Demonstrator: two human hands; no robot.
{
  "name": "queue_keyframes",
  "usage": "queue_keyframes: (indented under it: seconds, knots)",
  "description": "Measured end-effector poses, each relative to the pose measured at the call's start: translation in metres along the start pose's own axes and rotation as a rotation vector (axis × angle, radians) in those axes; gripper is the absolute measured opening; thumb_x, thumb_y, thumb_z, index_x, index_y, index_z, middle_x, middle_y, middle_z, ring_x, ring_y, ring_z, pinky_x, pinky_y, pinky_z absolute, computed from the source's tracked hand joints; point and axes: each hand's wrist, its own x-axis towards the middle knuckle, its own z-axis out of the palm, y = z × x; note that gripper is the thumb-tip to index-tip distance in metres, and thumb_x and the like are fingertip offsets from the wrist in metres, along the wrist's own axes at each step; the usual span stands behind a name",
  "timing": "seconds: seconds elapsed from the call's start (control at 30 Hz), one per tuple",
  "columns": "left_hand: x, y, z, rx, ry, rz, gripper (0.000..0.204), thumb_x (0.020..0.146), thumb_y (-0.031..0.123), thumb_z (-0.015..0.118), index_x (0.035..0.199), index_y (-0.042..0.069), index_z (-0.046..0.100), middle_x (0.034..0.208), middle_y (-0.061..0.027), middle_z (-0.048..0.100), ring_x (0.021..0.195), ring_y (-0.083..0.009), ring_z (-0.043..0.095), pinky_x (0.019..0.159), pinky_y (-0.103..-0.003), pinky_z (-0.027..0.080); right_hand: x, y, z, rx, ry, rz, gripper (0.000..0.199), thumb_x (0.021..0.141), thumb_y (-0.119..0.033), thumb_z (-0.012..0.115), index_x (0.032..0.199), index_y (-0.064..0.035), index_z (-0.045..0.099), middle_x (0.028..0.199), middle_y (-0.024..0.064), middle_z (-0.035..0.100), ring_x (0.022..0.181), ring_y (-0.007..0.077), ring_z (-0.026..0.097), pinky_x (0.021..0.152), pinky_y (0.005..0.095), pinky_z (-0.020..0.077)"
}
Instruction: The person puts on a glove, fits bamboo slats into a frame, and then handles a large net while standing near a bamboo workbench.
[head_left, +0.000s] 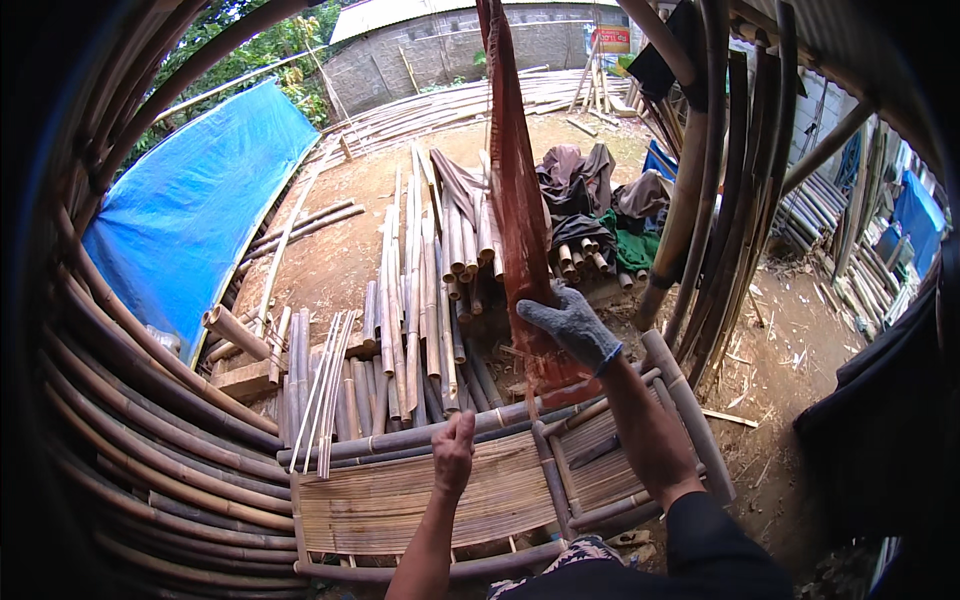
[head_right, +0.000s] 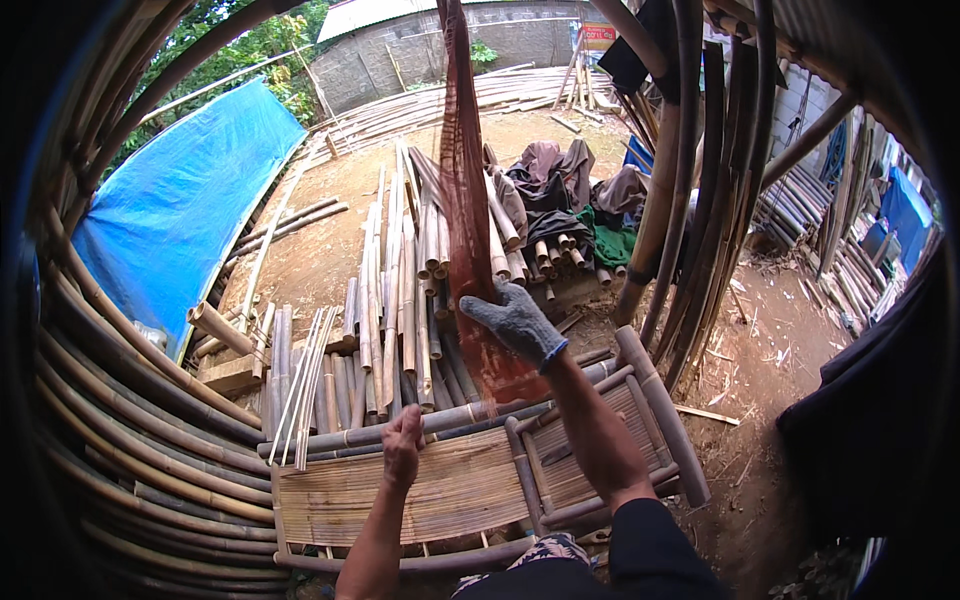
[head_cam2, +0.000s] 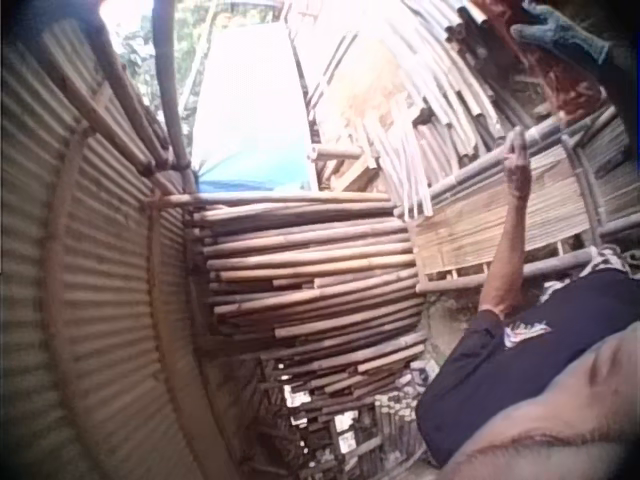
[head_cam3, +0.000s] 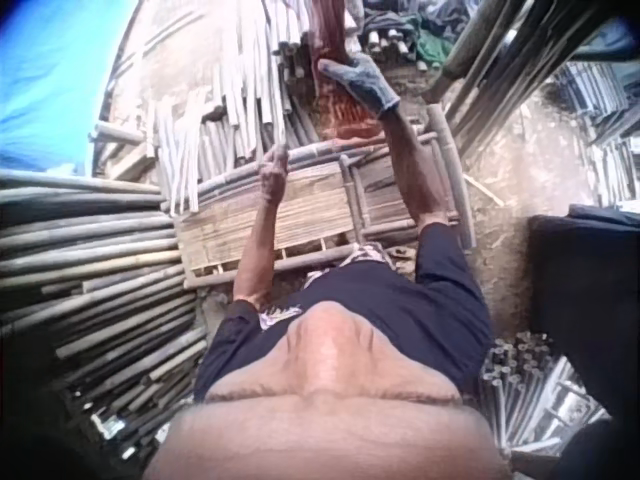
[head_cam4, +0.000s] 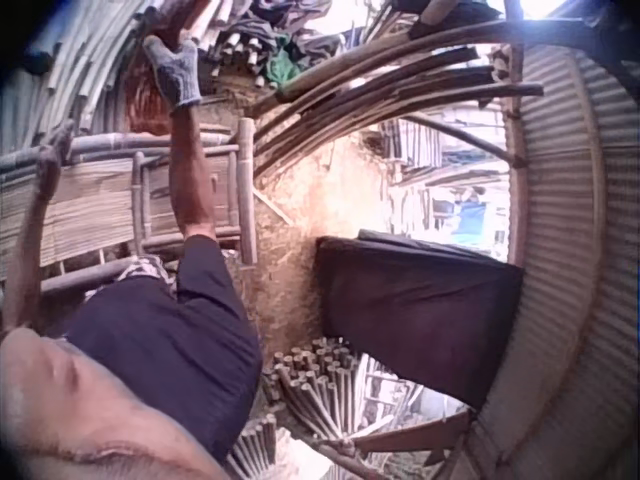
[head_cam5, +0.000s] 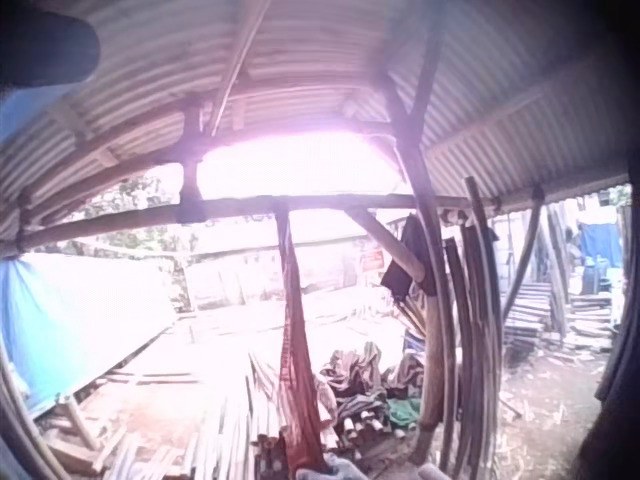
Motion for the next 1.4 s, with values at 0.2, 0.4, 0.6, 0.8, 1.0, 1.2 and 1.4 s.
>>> queue_keyframes:
  seconds: [0.2, 0.4, 0.6, 0.8, 1.0, 1.2, 1.4]
  knots:
    - [-0.208, -0.183, -0.161, -0.217, 0.275, -0.974, 0.034, 0.096, 0.037, 0.058, 0.070, 0.016, 0.052, 0.056, 0.0026, 0.037, 0.042, -0.0113, 0.029, 0.039, -0.026, 0.022, 0.039, 0.016, 0.030, 0.232, 0.027, 0.145, 0.027, 0.093, -0.026, 0.064, 0.105, -0.0024, 0.065, 0.085, 0.0031, 0.065, 0.074, 0.0098, 0.059, 0.066, 0.0274, 0.0492]
    - [-0.404, -0.252, -0.285, 0.498, 0.398, -1.413, 0.028, 0.094, 0.036, 0.059, 0.096, 0.009, 0.055, 0.087, -0.0080, 0.052, 0.077, -0.0192, 0.049, 0.064, -0.035, 0.035, 0.071, 0.050, 0.035, 0.339, 0.075, 0.276, 0.029, 0.092, -0.023, 0.065, 0.110, -0.0005, 0.063, 0.088, 0.0057, 0.067, 0.077, 0.0154, 0.065, 0.068, 0.0306, 0.0530]
    - [-0.438, -0.281, -0.296, 0.643, 0.246, -1.327, 0.043, 0.096, 0.036, 0.055, 0.124, 0.003, 0.050, 0.119, -0.0158, 0.052, 0.109, -0.0250, 0.050, 0.092, -0.040, 0.037, 0.063, 0.000, 0.074, 0.356, -0.009, 0.153, 0.028, 0.092, -0.022, 0.067, 0.112, -0.0037, 0.061, 0.092, 0.0050, 0.067, 0.080, 0.0143, 0.066, 0.068, 0.0327, 0.0565]
    - [-0.166, -0.175, -0.139, -0.166, -0.189, -0.649, 0.069, 0.103, 0.050, 0.030, 0.152, 0.001, 0.029, 0.152, -0.0207, 0.039, 0.143, -0.0308, 0.035, 0.119, -0.043, 0.023, 0.007, -0.079, 0.088, 0.324, -0.021, 0.052, 0.029, 0.093, -0.025, 0.065, 0.111, -0.0019, 0.063, 0.092, 0.0045, 0.067, 0.077, 0.0129, 0.064, 0.068, 0.0296, 0.0548]
    - [-0.064, 0.018, -0.036, -0.840, -0.930, -0.439, 0.101, 0.091, 0.078, 0.030, 0.144, -0.008, 0.036, 0.103, -0.0175, 0.059, 0.075, -0.0184, 0.054, 0.079, -0.036, 0.046, -0.013, -0.115, 0.085, 0.271, 0.025, 0.036, 0.028, 0.092, -0.025, 0.066, 0.110, -0.0043, 0.063, 0.091, 0.0039, 0.067, 0.077, 0.0133, 0.064, 0.066, 0.0306, 0.0563]
    - [-0.220, -0.017, -0.142, -0.827, -0.357, -0.444, 0.047, 0.104, 0.044, 0.042, 0.077, 0.007, 0.051, 0.073, -0.0008, 0.037, 0.061, -0.0119, 0.031, 0.047, -0.024, 0.027, -0.034, -0.119, 0.063, 0.316, 0.148, 0.078, 0.025, 0.091, -0.021, 0.067, 0.107, -0.0020, 0.064, 0.088, 0.0055, 0.067, 0.072, 0.0164, 0.065, 0.059, 0.0330, 0.0566]
    - [-0.419, -0.208, -0.346, -0.610, 0.209, -1.024, 0.054, 0.100, 0.043, 0.047, 0.058, 0.010, 0.051, 0.055, -0.0053, 0.045, 0.049, -0.0198, 0.043, 0.048, -0.030, 0.038, -0.026, -0.075, 0.040, 0.211, 0.268, 0.122, 0.026, 0.090, -0.022, 0.067, 0.106, -0.0020, 0.066, 0.088, 0.0073, 0.068, 0.067, 0.0178, 0.064, 0.060, 0.0329, 0.0541]
